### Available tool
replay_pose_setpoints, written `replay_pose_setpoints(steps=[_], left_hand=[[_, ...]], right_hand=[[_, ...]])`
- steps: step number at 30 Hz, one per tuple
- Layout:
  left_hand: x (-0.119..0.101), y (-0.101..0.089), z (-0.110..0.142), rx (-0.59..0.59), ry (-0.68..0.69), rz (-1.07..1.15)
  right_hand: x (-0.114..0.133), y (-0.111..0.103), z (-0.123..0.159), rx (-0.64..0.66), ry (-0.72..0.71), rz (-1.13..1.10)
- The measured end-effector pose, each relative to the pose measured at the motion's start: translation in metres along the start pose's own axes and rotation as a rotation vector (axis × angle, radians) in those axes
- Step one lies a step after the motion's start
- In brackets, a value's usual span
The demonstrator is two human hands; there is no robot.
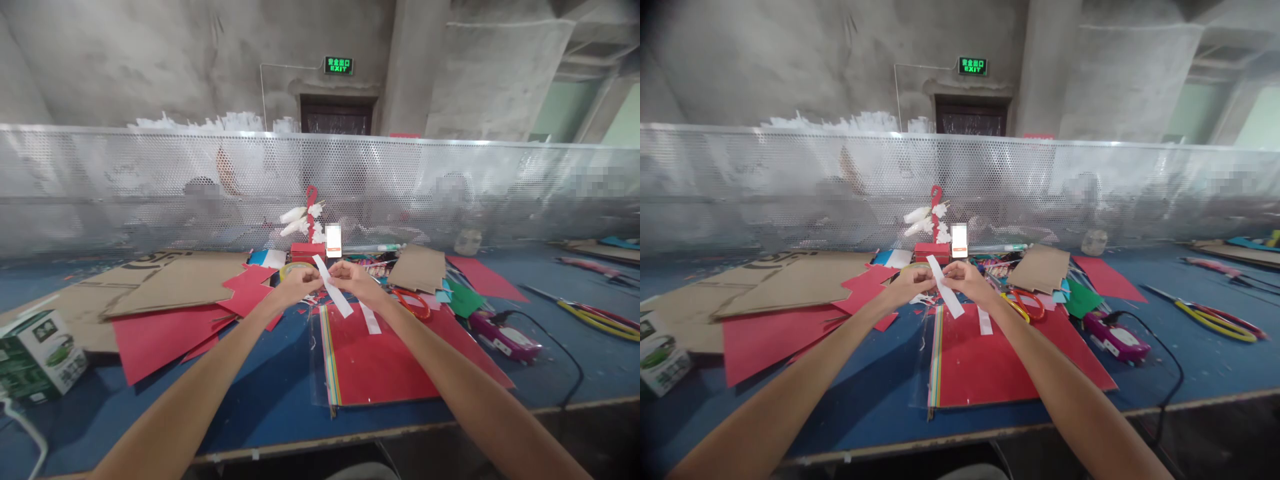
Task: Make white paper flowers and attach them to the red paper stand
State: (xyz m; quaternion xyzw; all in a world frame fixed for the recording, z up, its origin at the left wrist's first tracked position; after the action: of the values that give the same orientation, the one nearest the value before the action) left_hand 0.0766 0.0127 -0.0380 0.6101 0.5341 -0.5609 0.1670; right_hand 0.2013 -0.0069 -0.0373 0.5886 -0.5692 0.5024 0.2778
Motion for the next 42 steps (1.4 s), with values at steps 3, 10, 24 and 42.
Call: replay_pose_setpoints(steps=[3,10,24,42], left_hand=[[-0.004,0.0,0.001,0.006,0.009,-0.026],[-0.011,0.0,0.004,0.002,0.02,-0.055],[-0.013,-0.001,0.005,-0.02,0.031,-0.082],[-0.015,0.005,0.005,0.022,0.033,-0.019]], right_hand=[[0.002,0.0,0.0,-0.003,-0.009,-0.004],[-0.002,0.007,-0.002,0.043,-0.007,0.025],[0.0,0.006,-0.001,-0.025,-0.031,0.217],[0.002,0.006,-0.001,-0.018,-0.009,0.165]])
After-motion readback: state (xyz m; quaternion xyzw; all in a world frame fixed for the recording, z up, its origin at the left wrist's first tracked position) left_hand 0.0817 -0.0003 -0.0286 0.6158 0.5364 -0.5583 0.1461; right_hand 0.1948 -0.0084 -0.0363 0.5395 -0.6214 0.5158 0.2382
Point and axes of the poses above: each hand's wrist, its own z-axis away from the middle knuckle, its own y-axis out of the palm, x = y × z, the point moved 10 cm from there along -z, towards the middle knuckle, and after that the axes turned 6 degrees about z, right-handed, at the moved point
